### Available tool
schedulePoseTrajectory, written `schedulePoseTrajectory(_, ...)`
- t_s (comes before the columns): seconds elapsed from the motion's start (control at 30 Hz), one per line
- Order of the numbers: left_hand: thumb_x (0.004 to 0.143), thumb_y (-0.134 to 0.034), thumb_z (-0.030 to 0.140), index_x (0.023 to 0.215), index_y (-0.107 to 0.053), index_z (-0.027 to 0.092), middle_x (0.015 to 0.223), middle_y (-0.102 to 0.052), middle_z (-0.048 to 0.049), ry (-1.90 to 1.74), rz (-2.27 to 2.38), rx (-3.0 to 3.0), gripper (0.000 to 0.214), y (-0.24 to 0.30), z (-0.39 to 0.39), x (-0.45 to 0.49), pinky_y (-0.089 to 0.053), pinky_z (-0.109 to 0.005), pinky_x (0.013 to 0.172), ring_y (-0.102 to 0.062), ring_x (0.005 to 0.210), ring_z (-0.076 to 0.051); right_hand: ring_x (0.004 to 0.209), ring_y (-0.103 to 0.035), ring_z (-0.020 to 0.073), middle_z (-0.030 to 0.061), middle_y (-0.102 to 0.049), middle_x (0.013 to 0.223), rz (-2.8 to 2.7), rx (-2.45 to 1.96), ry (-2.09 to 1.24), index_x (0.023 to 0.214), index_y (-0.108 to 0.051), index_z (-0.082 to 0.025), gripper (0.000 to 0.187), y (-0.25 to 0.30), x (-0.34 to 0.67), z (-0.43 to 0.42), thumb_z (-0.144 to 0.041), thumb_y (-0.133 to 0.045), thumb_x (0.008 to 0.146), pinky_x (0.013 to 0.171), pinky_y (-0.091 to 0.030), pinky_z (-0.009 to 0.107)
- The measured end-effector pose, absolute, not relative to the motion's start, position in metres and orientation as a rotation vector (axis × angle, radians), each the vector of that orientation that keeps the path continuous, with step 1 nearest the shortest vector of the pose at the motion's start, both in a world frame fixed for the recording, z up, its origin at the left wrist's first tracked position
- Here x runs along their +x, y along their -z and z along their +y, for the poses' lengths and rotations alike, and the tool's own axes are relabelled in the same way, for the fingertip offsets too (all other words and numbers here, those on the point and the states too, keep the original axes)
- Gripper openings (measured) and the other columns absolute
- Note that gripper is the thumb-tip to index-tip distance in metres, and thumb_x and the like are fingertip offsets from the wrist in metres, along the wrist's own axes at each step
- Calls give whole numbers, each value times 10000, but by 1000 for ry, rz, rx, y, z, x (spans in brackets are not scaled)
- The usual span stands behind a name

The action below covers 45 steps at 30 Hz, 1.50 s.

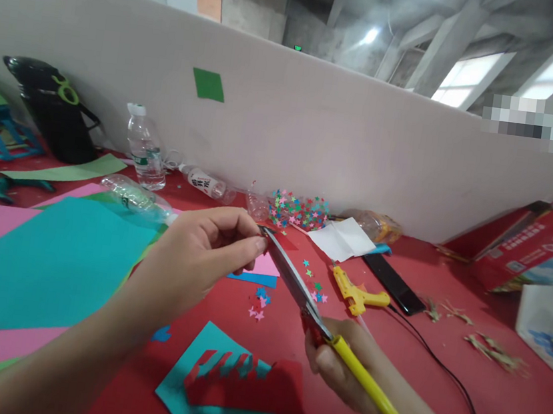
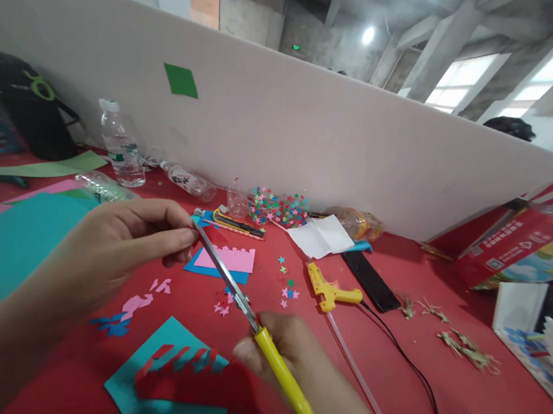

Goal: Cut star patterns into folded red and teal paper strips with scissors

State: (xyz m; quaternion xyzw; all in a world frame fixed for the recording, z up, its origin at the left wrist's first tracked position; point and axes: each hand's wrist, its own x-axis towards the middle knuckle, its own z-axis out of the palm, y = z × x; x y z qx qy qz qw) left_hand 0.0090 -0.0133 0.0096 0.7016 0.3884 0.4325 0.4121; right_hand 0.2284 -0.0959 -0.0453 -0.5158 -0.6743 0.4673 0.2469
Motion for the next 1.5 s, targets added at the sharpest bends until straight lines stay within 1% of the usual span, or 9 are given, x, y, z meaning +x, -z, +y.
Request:
schedulePoseTrajectory(0.1, 812, -587, 216, 634, -599, 202, 582, -540, 44, -1089, 964, 1759, 179, -8, -12, 8, -400, -209, 518, -481, 551, -95, 533, -290, 87, -37, -377, 611, -1828, -1411, -1265, 697, -417, -180, 580, 46, 227, -96, -748, -382, 811, 470, -213, 235)
schedulePoseTrajectory(0.2, 827, -586, 231, 673, -600, 206, 601, -554, 45, -1113, 939, 1723, 157, -4, -12, 10, -409, -209, 540, -498, 576, -98, 502, -283, 80, -48, -363, 568, -1785, -1375, -1292, 691, -424, -182, 593, 49, 224, -96, -765, -393, 794, 453, -206, 228)
schedulePoseTrajectory(0.43, 859, -556, 229, 710, -565, 207, 640, -562, 47, -1227, 936, 1635, 152, 6, -16, 21, -419, -216, 587, -515, 622, -99, 428, -255, 69, -75, -308, 484, -1651, -1312, -1315, 697, -430, -193, 583, 47, 208, -105, -761, -366, 812, 401, -185, 218)
schedulePoseTrajectory(0.63, 865, -542, 231, 704, -548, 202, 654, -528, 40, -1261, 896, 1579, 164, 10, -19, 28, -422, -223, 605, -493, 639, -105, 369, -241, 60, -81, -328, 454, -1491, -1408, -1343, 737, -465, -189, 581, 51, 196, -115, -749, -344, 830, 369, -186, 220)
schedulePoseTrajectory(0.73, 858, -543, 222, 696, -544, 201, 656, -521, 37, -1269, 893, 1574, 163, 11, -18, 28, -420, -224, 606, -485, 642, -107, 374, -243, 63, -77, -327, 429, -1500, -1389, -1299, 698, -462, -190, 577, 53, 195, -115, -739, -355, 835, 378, -177, 222)
schedulePoseTrajectory(1.0, 858, -544, 191, 691, -549, 205, 657, -499, 51, -1308, 866, 1579, 168, 15, -17, 31, -390, -200, 588, -452, 639, -91, 443, -302, 85, -51, -341, 476, -1549, -1393, -1227, 633, -448, -193, 601, 56, 196, -109, -758, -353, 816, 400, -200, 221)
schedulePoseTrajectory(1.2, 856, -544, 181, 705, -556, 208, 704, -510, 45, -1339, 840, 1586, 155, 15, -17, 31, -382, -218, 622, -436, 675, -101, 469, -287, 81, -49, -315, 526, -1494, -1387, -1253, 597, -347, -211, 585, 57, 196, -107, -761, -422, 779, 405, -205, 220)
schedulePoseTrajectory(1.4, 841, -550, 162, 694, -553, 210, 710, -511, 42, -1370, 796, 1583, 154, 15, -16, 30, -384, -228, 634, -447, 687, -106, 466, -286, 81, -48, -318, 544, -1496, -1414, -1247, 608, -361, -210, 593, 55, 197, -108, -781, -413, 761, 399, -211, 216)
schedulePoseTrajectory(1.5, 839, -551, 164, 703, -564, 208, 780, -562, 26, -1389, 764, 1571, 144, 16, -15, 30, -400, -240, 670, -489, 749, -117, 473, -302, 87, -44, -322, 543, -1500, -1413, -1238, 604, -382, -208, 587, 55, 198, -108, -773, -428, 759, 405, -231, 217)
